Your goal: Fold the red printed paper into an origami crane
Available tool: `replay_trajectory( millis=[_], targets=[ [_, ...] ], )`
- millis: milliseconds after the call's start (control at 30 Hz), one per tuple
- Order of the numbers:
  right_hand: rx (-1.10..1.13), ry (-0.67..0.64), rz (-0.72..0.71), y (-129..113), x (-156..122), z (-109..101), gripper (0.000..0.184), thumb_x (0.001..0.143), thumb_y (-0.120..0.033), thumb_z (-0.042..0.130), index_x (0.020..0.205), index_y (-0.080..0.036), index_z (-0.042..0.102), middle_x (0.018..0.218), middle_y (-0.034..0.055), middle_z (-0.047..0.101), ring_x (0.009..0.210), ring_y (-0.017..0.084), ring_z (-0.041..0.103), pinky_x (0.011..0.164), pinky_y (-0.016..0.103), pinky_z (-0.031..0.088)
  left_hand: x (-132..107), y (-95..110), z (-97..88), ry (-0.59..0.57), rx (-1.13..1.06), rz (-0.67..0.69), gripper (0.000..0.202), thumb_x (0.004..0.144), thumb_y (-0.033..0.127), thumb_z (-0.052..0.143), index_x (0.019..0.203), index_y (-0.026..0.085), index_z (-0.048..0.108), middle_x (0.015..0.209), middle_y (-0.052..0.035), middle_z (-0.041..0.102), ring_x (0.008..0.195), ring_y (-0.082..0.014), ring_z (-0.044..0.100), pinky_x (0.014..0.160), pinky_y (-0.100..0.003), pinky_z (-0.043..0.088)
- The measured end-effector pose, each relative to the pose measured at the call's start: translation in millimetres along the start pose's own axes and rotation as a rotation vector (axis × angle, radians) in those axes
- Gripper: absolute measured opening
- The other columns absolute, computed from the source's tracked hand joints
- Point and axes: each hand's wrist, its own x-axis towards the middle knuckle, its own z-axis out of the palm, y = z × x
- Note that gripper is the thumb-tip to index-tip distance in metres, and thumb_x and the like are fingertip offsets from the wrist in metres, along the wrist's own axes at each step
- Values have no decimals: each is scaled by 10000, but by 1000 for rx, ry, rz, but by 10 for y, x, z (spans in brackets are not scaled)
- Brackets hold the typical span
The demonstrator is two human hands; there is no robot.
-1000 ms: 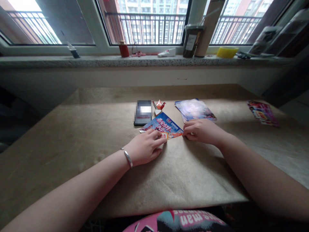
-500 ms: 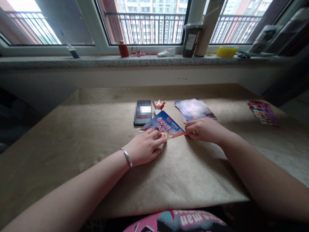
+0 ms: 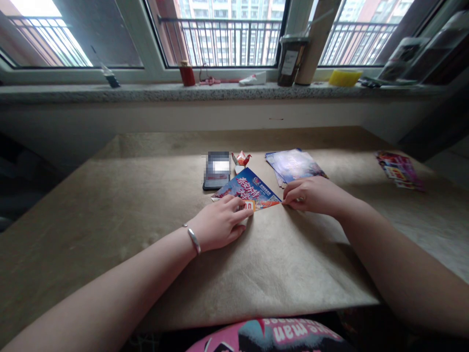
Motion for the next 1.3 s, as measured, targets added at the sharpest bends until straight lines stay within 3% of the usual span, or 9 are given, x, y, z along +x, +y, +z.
replay_trajectory(
  millis=[333, 500, 667, 767, 1067, 1300],
  targets=[
    [19, -20, 53, 20, -26, -3, 202, 717, -139, 549, 722, -268, 705, 875, -44, 704, 696, 110, 623, 556, 230, 373, 2, -3, 13, -5, -8, 2, 336, 868, 296, 451, 1181, 200, 525, 1109, -106, 522, 1031, -242, 464, 892, -404, 435],
    [87, -2, 104, 9, -14, 23, 184, 741, -137, 520, 749, -227, 679, 773, -11, 676, 640, 108, 580, 576, 229, 382, 0, -5, 8, 2, -14, 6, 333, 870, 302, 449, 1179, 204, 524, 1105, -104, 526, 1025, -241, 466, 879, -403, 440],
    [138, 144, -22, -125, 76, 94, 186, 803, -176, 503, 857, -206, 679, 813, 36, 661, 734, 139, 558, 697, 274, 421, 6, -15, 17, 11, -5, 5, 346, 873, 317, 450, 1199, 219, 513, 1107, -94, 520, 1028, -238, 458, 898, -403, 426],
    [134, 118, -119, -243, 137, 145, 221, 844, -190, 475, 864, -212, 694, 817, 43, 665, 759, 150, 541, 698, 278, 427, 12, -30, 25, 16, 1, 6, 365, 874, 329, 453, 1223, 232, 497, 1103, -89, 517, 1023, -237, 451, 903, -401, 419],
    [190, 167, -165, -397, 251, 302, 258, 885, -185, 442, 916, -214, 697, 887, 50, 663, 804, 146, 568, 740, 283, 451, 45, -32, 41, 20, -6, 5, 346, 878, 336, 432, 1186, 208, 522, 1110, -89, 517, 1002, -233, 438, 911, -391, 398],
    [183, 197, -177, -431, 285, 290, 253, 875, -165, 444, 887, -202, 694, 856, 55, 657, 787, 147, 554, 711, 271, 448, 101, -33, 74, 20, 13, -11, 364, 861, 359, 448, 1198, 241, 517, 1133, -81, 514, 1007, -253, 433, 884, -422, 383]
  ],
)
